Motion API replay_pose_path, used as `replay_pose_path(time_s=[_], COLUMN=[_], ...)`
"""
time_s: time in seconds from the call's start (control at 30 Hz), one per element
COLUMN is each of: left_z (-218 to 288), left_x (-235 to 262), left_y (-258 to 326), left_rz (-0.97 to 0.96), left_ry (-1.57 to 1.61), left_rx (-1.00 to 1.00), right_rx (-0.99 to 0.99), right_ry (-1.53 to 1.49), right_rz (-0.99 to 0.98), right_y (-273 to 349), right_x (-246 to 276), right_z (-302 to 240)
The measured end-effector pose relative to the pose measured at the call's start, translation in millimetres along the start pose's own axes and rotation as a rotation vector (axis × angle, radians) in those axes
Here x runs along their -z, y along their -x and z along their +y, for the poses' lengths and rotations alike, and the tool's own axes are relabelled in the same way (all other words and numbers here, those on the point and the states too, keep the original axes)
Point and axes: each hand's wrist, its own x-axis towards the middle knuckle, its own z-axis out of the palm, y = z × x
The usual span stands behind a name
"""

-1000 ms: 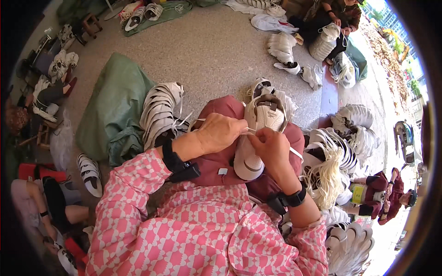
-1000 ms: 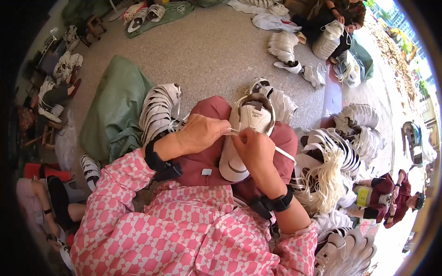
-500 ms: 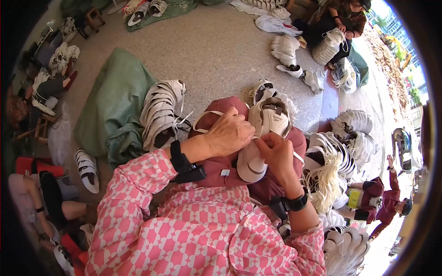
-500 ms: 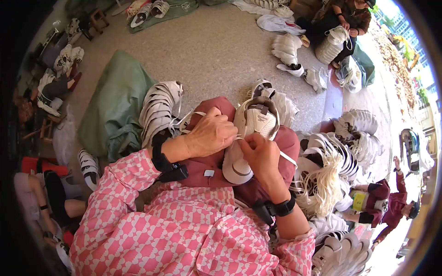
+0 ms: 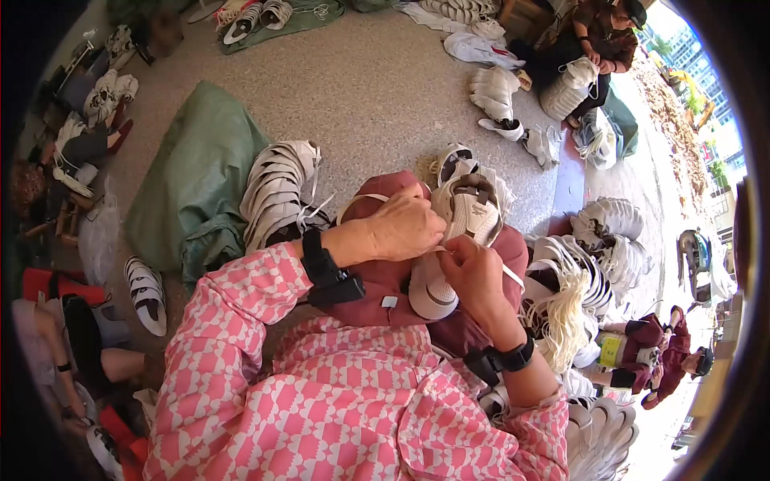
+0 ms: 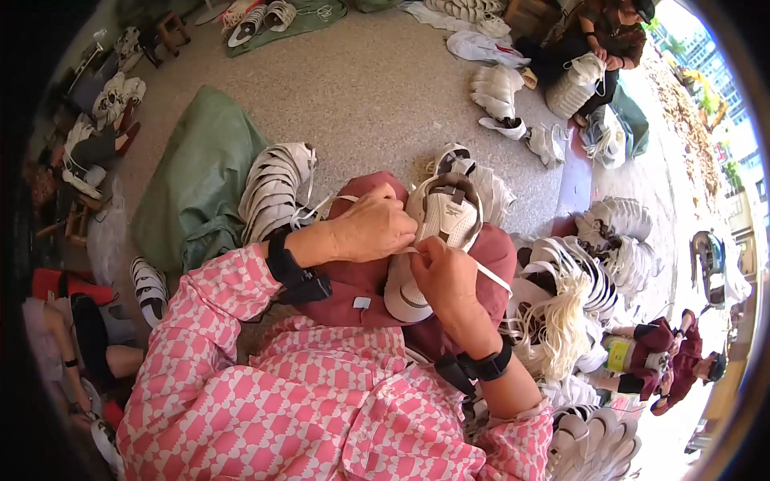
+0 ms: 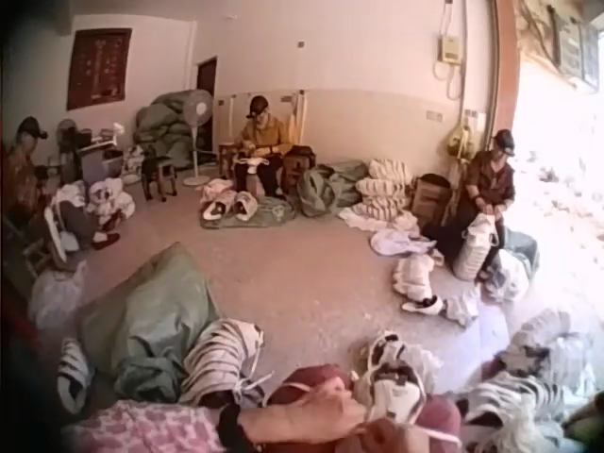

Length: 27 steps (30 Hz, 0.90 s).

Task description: Lacing a new sneaker in a shoe manufacturing environment.

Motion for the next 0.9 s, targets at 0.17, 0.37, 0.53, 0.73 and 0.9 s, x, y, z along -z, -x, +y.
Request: replay_pose_path(time_s=[0.17, 0.37, 0.53, 0.73, 0.9], left_z=[-11.6, -24.7, -33.1, -31.0, -13.7], left_x=[28.5, 43.0, 37.2, 28.0, 30.9], left_y=[-11.9, -30.5, -31.7, -31.2, -25.6], left_rz=[0.064, -0.257, -0.322, -0.233, -0.208], left_ry=[0.164, 0.464, 0.616, 0.591, 0.704], left_rx=[-0.046, -0.155, -0.107, -0.101, -0.038], right_rx=[0.323, 0.460, 0.405, 0.640, 0.523], right_ry=[0.099, -0.045, -0.083, 0.105, 0.341], right_rz=[0.028, -0.065, -0.145, 0.004, 0.180], right_y=[-14.6, -35.2, -35.4, -40.7, -41.5], right_x=[55.2, 42.2, 44.3, 24.0, 79.8], right_z=[-4.9, 1.4, 8.9, 6.5, 29.2])
